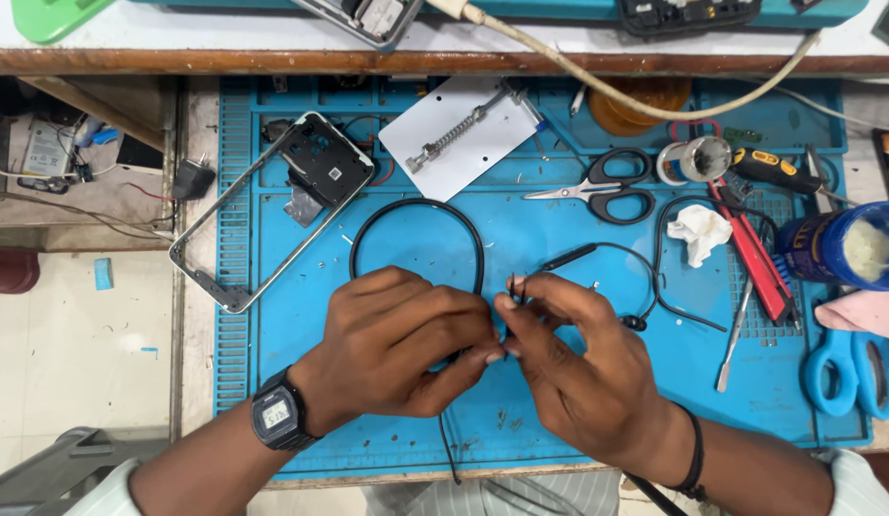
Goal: The person wipes the workbench with a pink cloth, then picks up a neckband earphone and works on its wiring, using tweezers and a soldering iron to rework the wire connections on the earphone pieces. They hold and reposition the neckband and wires while applying the soldering iron to the joints.
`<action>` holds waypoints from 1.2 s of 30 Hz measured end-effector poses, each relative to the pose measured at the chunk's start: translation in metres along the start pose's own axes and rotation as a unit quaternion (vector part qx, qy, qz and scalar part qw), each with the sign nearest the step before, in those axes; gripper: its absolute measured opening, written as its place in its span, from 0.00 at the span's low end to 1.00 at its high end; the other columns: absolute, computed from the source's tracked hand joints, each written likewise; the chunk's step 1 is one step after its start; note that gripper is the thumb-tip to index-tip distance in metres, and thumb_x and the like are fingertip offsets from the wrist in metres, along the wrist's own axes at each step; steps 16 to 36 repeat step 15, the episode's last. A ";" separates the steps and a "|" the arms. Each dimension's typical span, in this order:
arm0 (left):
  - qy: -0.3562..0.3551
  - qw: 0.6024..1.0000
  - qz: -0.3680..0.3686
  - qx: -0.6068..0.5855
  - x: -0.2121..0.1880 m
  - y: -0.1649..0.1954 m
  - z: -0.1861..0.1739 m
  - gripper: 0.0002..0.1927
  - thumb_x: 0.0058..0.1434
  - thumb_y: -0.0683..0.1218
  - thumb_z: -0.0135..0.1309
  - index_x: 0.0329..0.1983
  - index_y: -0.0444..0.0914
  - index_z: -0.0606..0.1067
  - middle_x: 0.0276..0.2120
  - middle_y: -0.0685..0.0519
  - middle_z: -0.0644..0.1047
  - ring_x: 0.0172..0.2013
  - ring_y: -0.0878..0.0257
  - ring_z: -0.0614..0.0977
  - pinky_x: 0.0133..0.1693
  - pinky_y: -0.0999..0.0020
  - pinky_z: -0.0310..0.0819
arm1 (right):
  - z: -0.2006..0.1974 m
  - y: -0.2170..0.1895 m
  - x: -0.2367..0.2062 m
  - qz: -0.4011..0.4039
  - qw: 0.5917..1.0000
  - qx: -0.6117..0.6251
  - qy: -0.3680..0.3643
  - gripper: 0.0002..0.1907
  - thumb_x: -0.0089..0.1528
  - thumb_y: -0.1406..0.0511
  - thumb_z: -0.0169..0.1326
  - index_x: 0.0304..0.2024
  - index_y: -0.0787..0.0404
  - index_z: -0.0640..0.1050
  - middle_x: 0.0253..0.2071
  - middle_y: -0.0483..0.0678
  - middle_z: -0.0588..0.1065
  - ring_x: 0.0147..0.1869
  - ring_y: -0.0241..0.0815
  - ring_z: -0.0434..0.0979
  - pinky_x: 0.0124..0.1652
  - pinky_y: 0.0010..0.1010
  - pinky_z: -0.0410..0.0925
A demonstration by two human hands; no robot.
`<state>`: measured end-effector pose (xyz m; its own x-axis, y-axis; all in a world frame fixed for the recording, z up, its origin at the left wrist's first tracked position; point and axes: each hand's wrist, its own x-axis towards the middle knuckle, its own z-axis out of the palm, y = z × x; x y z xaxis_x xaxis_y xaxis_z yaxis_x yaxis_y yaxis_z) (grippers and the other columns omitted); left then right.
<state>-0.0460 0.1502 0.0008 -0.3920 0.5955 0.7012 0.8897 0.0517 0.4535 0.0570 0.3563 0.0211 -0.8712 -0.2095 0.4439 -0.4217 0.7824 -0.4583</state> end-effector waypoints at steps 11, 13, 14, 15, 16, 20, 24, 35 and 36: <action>0.037 0.995 0.070 0.055 -0.006 -0.002 0.001 0.09 0.65 0.42 0.67 0.45 0.48 0.81 0.31 0.62 0.76 0.28 0.68 0.75 0.33 0.71 0.65 | 0.006 0.001 -0.008 -0.128 0.983 -0.118 0.051 0.16 0.62 0.76 0.65 0.50 0.63 0.77 0.54 0.52 0.71 0.51 0.50 0.79 0.44 0.37 0.75; 0.040 0.993 0.082 0.070 -0.011 -0.004 0.002 0.10 0.67 0.42 0.67 0.47 0.49 0.81 0.32 0.64 0.78 0.29 0.70 0.75 0.33 0.72 0.64 | 0.006 0.001 -0.009 -0.135 0.982 -0.118 0.052 0.16 0.62 0.75 0.65 0.50 0.63 0.77 0.54 0.52 0.71 0.51 0.50 0.79 0.45 0.38 0.75; 0.040 0.992 0.087 0.076 -0.015 -0.004 0.002 0.10 0.68 0.42 0.67 0.48 0.50 0.81 0.33 0.65 0.78 0.30 0.71 0.75 0.33 0.73 0.64 | 0.006 0.001 -0.010 -0.138 0.982 -0.122 0.052 0.15 0.62 0.75 0.65 0.49 0.63 0.77 0.54 0.52 0.71 0.50 0.50 0.79 0.44 0.38 0.74; 0.040 0.993 0.085 0.077 -0.008 -0.016 0.020 0.10 0.68 0.42 0.67 0.48 0.50 0.81 0.33 0.65 0.78 0.30 0.71 0.75 0.33 0.73 0.64 | 0.006 0.001 -0.011 -0.139 0.981 -0.126 0.053 0.15 0.62 0.75 0.66 0.49 0.63 0.77 0.53 0.52 0.71 0.50 0.50 0.79 0.43 0.38 0.74; 0.040 0.993 0.085 0.077 -0.008 -0.016 0.020 0.10 0.68 0.42 0.67 0.48 0.50 0.81 0.33 0.65 0.78 0.30 0.71 0.75 0.33 0.73 0.64 | 0.006 0.001 -0.011 -0.139 0.981 -0.126 0.053 0.15 0.62 0.75 0.66 0.49 0.63 0.77 0.53 0.52 0.71 0.50 0.50 0.79 0.43 0.38 0.74; 0.040 0.993 0.085 0.077 -0.008 -0.016 0.020 0.10 0.68 0.42 0.67 0.48 0.50 0.81 0.33 0.65 0.78 0.30 0.71 0.75 0.33 0.73 0.64 | 0.006 0.001 -0.011 -0.139 0.981 -0.126 0.053 0.15 0.62 0.75 0.66 0.49 0.63 0.77 0.53 0.52 0.71 0.50 0.50 0.79 0.43 0.38 0.74; 0.040 0.993 0.085 0.077 -0.008 -0.016 0.020 0.10 0.68 0.42 0.67 0.48 0.50 0.81 0.33 0.65 0.78 0.30 0.71 0.75 0.33 0.73 0.64 | 0.006 0.001 -0.011 -0.139 0.981 -0.126 0.053 0.15 0.62 0.75 0.66 0.49 0.63 0.77 0.53 0.52 0.71 0.50 0.50 0.79 0.43 0.38 0.74; 0.040 0.993 0.085 0.077 -0.008 -0.016 0.020 0.10 0.68 0.42 0.67 0.48 0.50 0.81 0.33 0.65 0.78 0.30 0.71 0.75 0.33 0.73 0.64 | 0.006 0.001 -0.011 -0.139 0.981 -0.126 0.053 0.15 0.62 0.75 0.66 0.49 0.63 0.77 0.53 0.52 0.71 0.50 0.50 0.79 0.43 0.38 0.74; 0.040 0.993 0.085 0.077 -0.008 -0.016 0.020 0.10 0.68 0.42 0.67 0.48 0.50 0.81 0.33 0.65 0.78 0.30 0.71 0.75 0.33 0.73 0.64 | 0.006 0.001 -0.011 -0.139 0.981 -0.126 0.053 0.15 0.62 0.75 0.66 0.49 0.63 0.77 0.53 0.52 0.71 0.50 0.50 0.79 0.43 0.38 0.74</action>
